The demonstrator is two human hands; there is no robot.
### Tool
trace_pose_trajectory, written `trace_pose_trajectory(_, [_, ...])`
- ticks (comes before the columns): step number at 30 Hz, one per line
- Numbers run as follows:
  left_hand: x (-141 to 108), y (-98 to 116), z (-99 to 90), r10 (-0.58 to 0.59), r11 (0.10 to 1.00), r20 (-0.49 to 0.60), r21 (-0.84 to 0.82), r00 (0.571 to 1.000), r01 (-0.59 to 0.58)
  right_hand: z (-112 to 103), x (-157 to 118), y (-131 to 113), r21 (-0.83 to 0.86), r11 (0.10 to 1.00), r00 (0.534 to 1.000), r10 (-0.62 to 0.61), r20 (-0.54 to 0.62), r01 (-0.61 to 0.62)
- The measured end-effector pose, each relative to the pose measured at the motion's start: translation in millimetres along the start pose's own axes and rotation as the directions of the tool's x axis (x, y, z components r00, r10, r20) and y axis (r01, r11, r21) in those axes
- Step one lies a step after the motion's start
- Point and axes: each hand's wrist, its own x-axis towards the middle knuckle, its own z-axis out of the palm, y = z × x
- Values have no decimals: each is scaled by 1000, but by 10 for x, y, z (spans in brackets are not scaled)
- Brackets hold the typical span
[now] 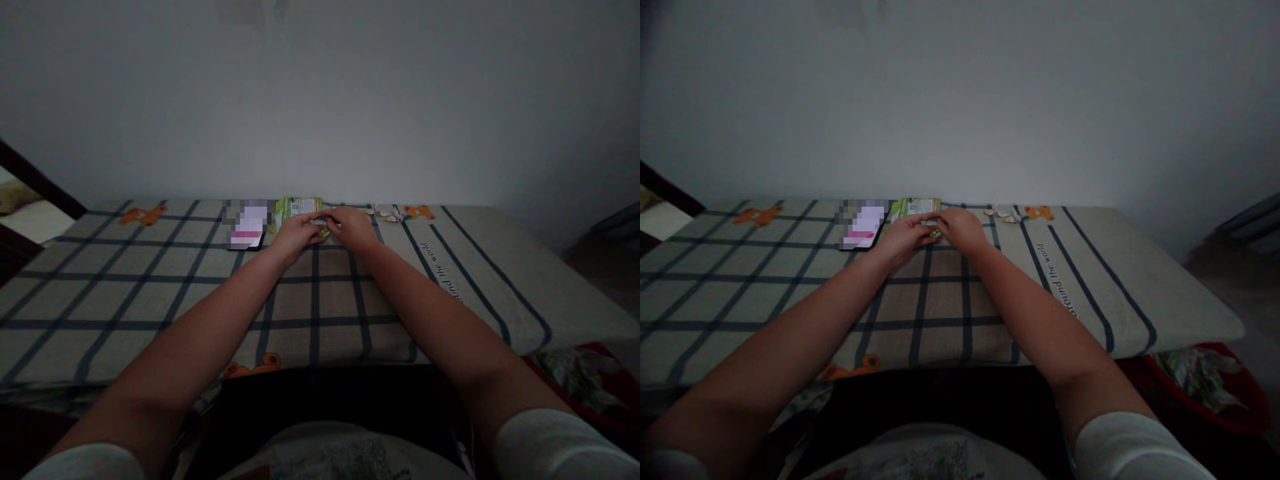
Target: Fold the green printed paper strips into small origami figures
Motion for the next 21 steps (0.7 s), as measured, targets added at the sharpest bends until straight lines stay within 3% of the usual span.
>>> trace_pose_trajectory(4, [8, -19, 2, -2, 1000, -32, 15, 999, 3, 16, 2, 1, 62, 998, 1000, -3, -24, 4])
trace_pose_trajectory(11, [87, -6, -81, -4, 1000, -124, -11, 992, 3, 127, -3, 133, 385, 923, 993, 31, -116, 16])
trace_pose_trajectory(17, [106, 51, -110, 25, 997, -179, -67, 984, -38, 191, -1, 185, 687, 725, 994, 107, -28, -59])
trace_pose_trajectory(21, [117, 74, -133, 43, 992, -158, -109, 987, -60, 260, 17, 257, 784, 615, 992, 127, 17, -92])
